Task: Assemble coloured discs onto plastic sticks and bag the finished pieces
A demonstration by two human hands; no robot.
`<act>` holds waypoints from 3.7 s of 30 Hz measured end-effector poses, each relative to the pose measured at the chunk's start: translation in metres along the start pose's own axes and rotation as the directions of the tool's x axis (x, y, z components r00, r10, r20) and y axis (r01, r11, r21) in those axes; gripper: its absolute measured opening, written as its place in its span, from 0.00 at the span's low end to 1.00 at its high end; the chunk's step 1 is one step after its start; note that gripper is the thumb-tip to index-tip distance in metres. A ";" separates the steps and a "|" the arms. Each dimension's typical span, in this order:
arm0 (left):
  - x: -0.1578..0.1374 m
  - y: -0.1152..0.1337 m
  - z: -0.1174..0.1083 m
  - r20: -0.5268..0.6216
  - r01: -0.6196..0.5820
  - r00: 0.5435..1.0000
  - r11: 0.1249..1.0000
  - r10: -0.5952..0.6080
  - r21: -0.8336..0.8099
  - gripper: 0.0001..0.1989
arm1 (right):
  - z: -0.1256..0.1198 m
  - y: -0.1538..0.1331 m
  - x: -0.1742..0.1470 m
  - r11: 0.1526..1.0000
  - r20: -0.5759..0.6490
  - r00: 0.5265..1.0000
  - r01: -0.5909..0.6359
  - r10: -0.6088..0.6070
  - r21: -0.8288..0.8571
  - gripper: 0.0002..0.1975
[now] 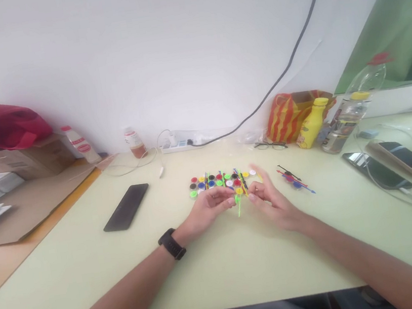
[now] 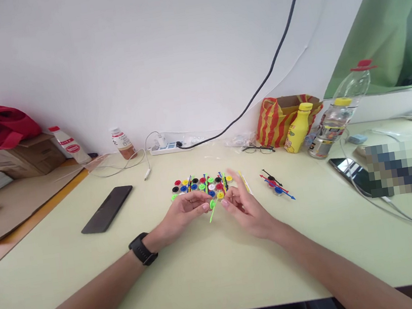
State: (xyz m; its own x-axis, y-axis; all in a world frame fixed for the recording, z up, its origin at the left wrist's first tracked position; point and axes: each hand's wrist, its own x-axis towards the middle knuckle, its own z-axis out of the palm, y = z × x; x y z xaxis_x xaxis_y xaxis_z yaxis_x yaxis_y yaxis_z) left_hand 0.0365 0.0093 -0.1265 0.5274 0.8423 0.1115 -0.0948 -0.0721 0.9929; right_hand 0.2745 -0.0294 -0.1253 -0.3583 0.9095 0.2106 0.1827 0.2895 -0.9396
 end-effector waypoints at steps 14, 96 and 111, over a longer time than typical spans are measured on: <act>-0.002 -0.001 0.002 0.039 0.005 0.999 1.000 -0.004 -0.016 0.17 | 0.001 0.001 0.005 0.997 -0.051 0.997 0.057 -0.054 0.050 0.13; 0.001 0.006 0.001 -0.048 0.064 0.996 0.980 -0.074 -0.187 0.16 | -0.005 0.000 0.003 0.998 0.054 0.998 0.041 -0.044 0.057 0.29; -0.004 0.002 0.005 0.079 0.073 0.995 0.995 -0.067 -0.069 0.16 | 0.002 0.003 0.004 0.992 0.109 0.994 0.003 0.011 -0.124 0.20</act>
State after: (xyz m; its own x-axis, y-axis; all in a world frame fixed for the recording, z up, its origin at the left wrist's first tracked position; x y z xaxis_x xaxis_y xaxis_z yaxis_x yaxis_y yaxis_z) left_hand 0.0384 0.0029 -0.1250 0.5979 0.8002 0.0473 -0.1142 0.0266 0.9931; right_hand 0.2719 -0.0254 -0.1281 -0.4541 0.8747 0.1696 0.2941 0.3268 -0.8982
